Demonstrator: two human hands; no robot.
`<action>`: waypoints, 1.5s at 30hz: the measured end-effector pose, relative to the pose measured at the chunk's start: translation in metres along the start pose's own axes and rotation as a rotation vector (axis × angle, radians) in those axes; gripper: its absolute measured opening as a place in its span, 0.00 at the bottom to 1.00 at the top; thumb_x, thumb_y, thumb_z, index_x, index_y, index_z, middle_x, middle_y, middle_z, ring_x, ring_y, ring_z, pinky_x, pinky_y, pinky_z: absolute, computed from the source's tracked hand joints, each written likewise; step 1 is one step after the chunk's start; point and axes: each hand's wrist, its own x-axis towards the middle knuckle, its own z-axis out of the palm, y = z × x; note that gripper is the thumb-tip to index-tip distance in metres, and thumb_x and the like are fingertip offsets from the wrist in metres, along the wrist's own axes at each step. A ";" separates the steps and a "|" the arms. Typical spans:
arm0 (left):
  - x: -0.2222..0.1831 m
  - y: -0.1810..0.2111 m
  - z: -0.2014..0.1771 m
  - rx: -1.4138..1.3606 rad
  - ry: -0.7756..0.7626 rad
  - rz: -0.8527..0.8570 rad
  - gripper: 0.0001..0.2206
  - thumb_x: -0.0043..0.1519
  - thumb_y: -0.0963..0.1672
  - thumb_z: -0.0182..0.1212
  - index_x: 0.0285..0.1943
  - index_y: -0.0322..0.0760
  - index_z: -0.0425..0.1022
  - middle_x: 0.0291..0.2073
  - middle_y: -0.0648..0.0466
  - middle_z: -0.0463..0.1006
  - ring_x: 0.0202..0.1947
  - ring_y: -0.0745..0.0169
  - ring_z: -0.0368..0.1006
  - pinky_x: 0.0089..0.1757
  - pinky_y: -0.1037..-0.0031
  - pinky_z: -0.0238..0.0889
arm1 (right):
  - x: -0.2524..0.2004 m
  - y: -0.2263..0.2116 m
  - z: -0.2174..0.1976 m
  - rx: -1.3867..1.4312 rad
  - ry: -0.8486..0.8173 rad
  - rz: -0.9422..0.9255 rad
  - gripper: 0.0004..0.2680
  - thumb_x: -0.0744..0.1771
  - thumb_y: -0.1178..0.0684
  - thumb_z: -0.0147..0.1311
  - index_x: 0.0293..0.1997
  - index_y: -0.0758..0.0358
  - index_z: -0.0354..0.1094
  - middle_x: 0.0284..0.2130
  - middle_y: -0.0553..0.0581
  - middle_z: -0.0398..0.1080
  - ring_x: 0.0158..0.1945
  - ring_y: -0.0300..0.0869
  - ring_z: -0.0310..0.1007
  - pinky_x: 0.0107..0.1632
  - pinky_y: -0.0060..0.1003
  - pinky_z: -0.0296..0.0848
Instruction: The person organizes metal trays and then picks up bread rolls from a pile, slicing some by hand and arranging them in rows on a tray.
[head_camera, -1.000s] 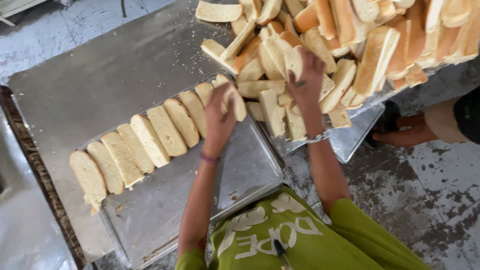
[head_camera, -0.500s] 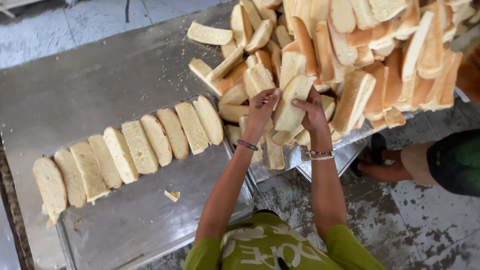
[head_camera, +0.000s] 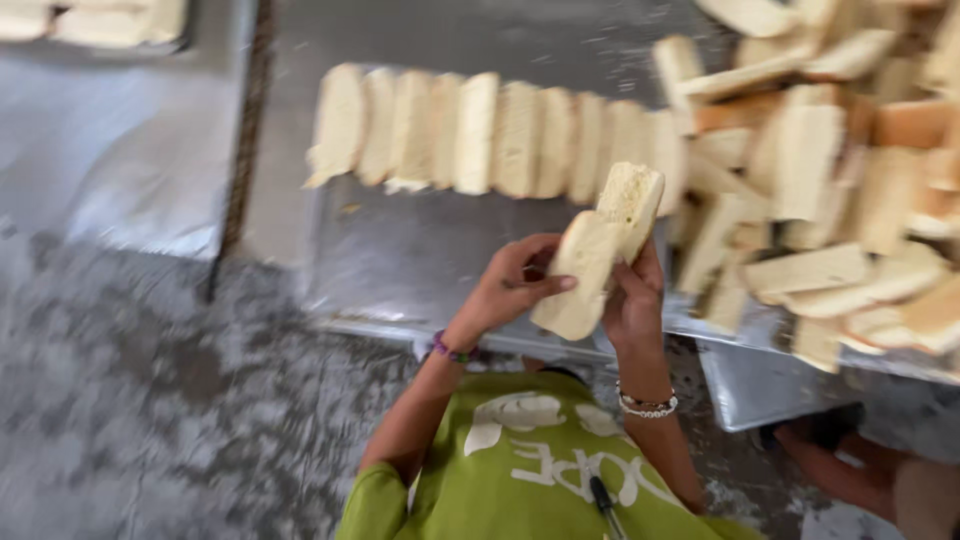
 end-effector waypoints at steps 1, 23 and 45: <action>-0.025 0.000 -0.029 -0.025 0.056 -0.022 0.23 0.61 0.42 0.71 0.64 0.27 0.72 0.48 0.45 0.82 0.44 0.63 0.77 0.44 0.71 0.74 | -0.006 0.022 0.014 0.020 -0.014 0.053 0.22 0.69 0.62 0.52 0.73 0.65 0.50 0.61 0.61 0.66 0.61 0.47 0.70 0.63 0.46 0.72; -0.099 0.027 -0.263 0.821 0.622 0.174 0.12 0.64 0.44 0.66 0.49 0.27 0.78 0.31 0.44 0.76 0.25 0.55 0.71 0.30 0.65 0.64 | -0.001 0.194 0.179 -0.756 0.024 0.110 0.21 0.65 0.58 0.62 0.65 0.70 0.61 0.40 0.61 0.79 0.41 0.39 0.80 0.40 0.32 0.80; -0.091 0.007 -0.248 1.356 0.263 0.240 0.24 0.72 0.46 0.46 0.78 0.35 0.59 0.78 0.41 0.50 0.78 0.36 0.39 0.70 0.45 0.41 | -0.001 0.205 0.188 -1.208 0.040 -0.180 0.23 0.64 0.51 0.67 0.64 0.66 0.67 0.42 0.61 0.74 0.36 0.40 0.76 0.38 0.34 0.78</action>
